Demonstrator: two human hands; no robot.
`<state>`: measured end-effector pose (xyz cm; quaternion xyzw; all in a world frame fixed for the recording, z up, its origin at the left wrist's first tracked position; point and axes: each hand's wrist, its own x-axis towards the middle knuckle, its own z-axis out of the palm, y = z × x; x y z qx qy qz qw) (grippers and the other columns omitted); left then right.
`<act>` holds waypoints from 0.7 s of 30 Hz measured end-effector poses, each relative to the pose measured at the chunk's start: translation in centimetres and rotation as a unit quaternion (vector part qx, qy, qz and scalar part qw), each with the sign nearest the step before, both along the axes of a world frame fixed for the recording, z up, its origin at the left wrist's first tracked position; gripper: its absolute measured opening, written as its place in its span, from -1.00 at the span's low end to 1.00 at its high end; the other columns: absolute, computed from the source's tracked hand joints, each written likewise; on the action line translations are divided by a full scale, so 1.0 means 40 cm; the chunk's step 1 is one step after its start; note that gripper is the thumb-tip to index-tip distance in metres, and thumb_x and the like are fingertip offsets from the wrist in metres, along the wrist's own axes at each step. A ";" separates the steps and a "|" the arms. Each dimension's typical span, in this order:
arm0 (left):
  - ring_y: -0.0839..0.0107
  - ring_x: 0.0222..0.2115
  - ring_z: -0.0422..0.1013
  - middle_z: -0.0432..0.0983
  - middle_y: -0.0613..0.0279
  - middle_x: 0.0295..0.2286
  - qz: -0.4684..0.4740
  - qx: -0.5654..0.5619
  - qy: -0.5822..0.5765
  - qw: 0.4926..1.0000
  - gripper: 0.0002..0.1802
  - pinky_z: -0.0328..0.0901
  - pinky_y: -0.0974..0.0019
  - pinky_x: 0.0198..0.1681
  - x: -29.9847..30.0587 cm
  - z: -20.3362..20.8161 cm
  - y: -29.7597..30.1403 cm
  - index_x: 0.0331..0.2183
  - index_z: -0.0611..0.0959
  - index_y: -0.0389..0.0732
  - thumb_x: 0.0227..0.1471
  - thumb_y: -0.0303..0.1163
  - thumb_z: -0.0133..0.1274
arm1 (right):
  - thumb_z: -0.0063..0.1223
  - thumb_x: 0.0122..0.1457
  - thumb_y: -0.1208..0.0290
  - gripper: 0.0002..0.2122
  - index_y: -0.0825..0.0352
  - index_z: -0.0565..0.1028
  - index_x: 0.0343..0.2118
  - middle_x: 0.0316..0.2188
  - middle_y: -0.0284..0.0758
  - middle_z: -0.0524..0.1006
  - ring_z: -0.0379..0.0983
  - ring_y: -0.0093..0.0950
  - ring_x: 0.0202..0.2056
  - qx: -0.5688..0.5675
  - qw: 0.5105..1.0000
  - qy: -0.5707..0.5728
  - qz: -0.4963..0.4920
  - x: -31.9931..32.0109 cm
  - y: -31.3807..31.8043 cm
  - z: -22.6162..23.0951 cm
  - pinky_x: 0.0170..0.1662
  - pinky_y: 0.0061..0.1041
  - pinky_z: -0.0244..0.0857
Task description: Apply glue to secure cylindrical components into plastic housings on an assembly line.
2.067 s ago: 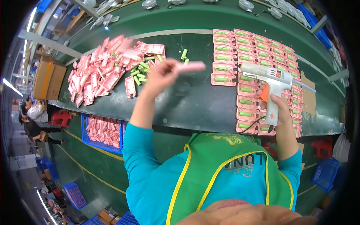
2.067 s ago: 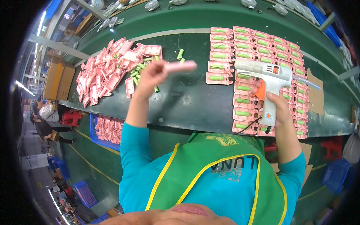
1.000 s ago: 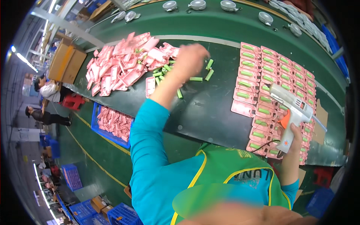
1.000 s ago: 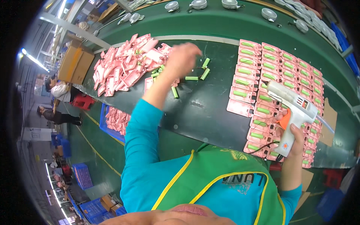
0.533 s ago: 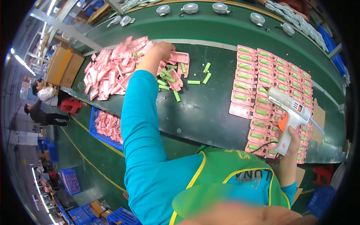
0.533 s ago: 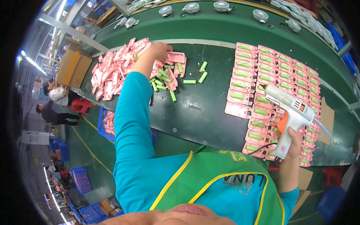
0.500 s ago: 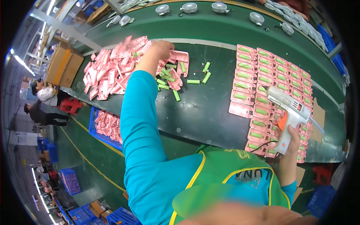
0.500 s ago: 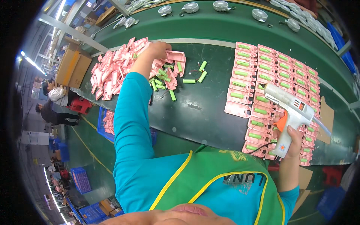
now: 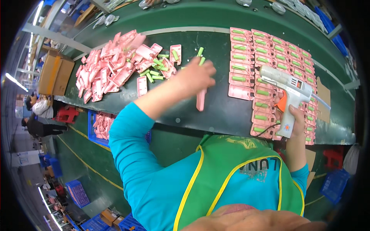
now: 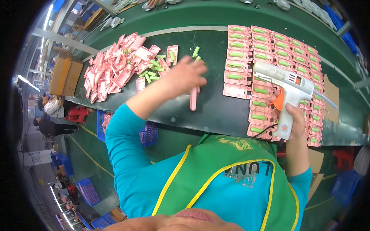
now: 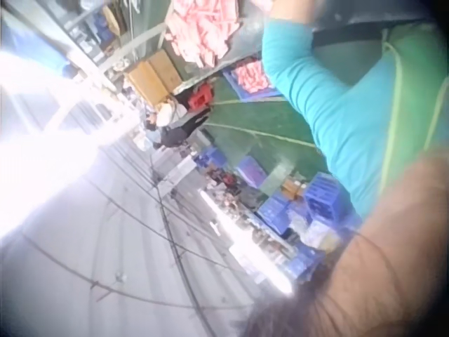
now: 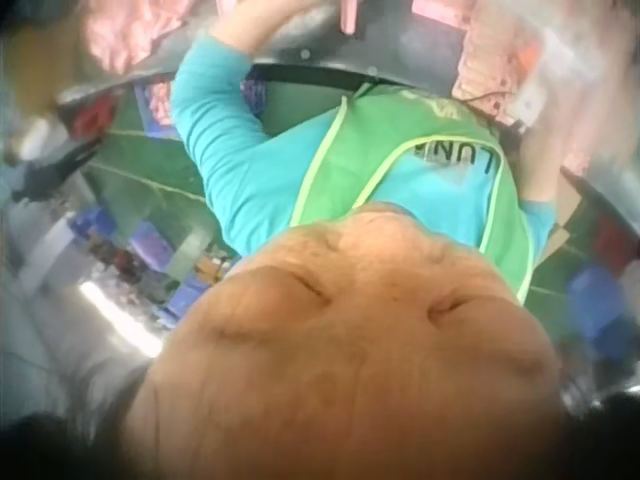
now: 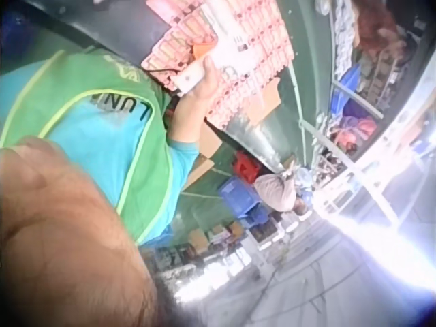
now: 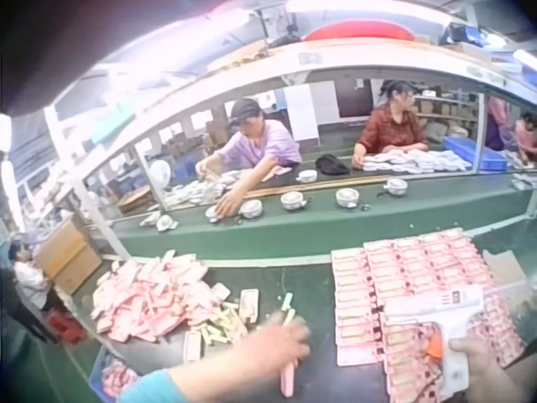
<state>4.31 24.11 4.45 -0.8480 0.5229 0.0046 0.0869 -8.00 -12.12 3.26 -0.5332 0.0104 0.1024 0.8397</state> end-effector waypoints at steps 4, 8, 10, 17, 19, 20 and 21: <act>0.21 0.20 0.14 0.30 0.17 0.10 -0.057 -0.035 0.015 0.998 -0.76 0.12 -0.14 0.15 -0.072 -0.046 -0.059 -0.29 0.66 -0.02 -0.11 -0.35 0.12 | -0.02 0.12 0.21 -0.49 0.46 0.30 0.05 -0.14 -0.19 0.49 0.45 -0.32 -0.07 0.002 1.000 -0.004 0.000 -0.006 0.015 0.014 -0.36 -0.62 0.39; 0.16 0.07 0.27 0.34 0.17 0.05 0.086 -0.270 0.020 0.959 -0.64 0.18 -0.01 0.03 -0.114 -0.064 -0.052 -0.16 0.57 -0.05 -0.09 -0.47 0.09 | -0.02 0.12 0.23 -0.51 0.44 0.30 0.04 -0.16 -0.21 0.48 0.45 -0.32 -0.07 0.012 1.000 0.000 -0.004 -0.017 0.011 0.008 -0.35 -0.60 0.40; 0.20 -0.21 0.36 0.45 0.22 -0.23 0.176 -0.323 0.003 0.930 -0.75 0.18 0.12 -0.22 -0.157 -0.100 -0.038 -0.29 0.60 -0.07 -0.13 -0.39 0.18 | -0.01 0.12 0.23 -0.52 0.44 0.30 0.04 -0.16 -0.21 0.48 0.45 -0.32 -0.07 0.010 1.000 0.002 -0.001 -0.016 0.008 0.003 -0.35 -0.61 0.41; 0.26 -0.31 0.34 0.40 0.24 -0.39 0.300 -0.289 0.024 0.909 -0.72 0.13 0.13 -0.25 -0.304 -0.170 -0.078 -0.44 0.58 -0.09 -0.21 -0.20 0.27 | -0.02 0.12 0.23 -0.52 0.44 0.31 0.04 -0.15 -0.20 0.48 0.44 -0.33 -0.07 0.030 0.999 0.000 0.015 -0.011 0.013 0.001 -0.36 -0.61 0.40; 0.24 -0.29 0.34 0.42 0.28 -0.38 0.304 -0.303 0.028 0.903 -0.75 0.13 0.14 -0.23 -0.313 -0.199 -0.074 -0.43 0.59 -0.10 -0.22 -0.28 0.29 | -0.02 0.12 0.23 -0.52 0.44 0.31 0.04 -0.15 -0.19 0.48 0.44 -0.34 -0.07 0.032 0.999 -0.003 0.013 -0.013 0.014 0.004 -0.36 -0.61 0.39; 0.24 -0.29 0.34 0.42 0.28 -0.38 0.305 -0.305 0.029 0.902 -0.75 0.13 0.14 -0.23 -0.314 -0.212 -0.073 -0.43 0.59 -0.10 -0.22 -0.28 0.29 | -0.02 0.11 0.23 -0.51 0.45 0.31 0.05 -0.15 -0.19 0.48 0.44 -0.33 -0.06 0.032 0.999 -0.003 0.010 -0.014 0.015 0.005 -0.36 -0.61 0.39; 0.24 -0.26 0.34 0.43 0.29 -0.35 0.286 -0.318 0.025 0.903 -0.75 0.13 0.13 -0.20 -0.310 -0.223 -0.073 -0.41 0.58 -0.10 -0.22 -0.32 0.28 | -0.02 0.11 0.23 -0.51 0.45 0.31 0.05 -0.15 -0.19 0.47 0.44 -0.33 -0.06 0.032 0.999 -0.003 0.007 -0.016 0.015 0.007 -0.35 -0.61 0.39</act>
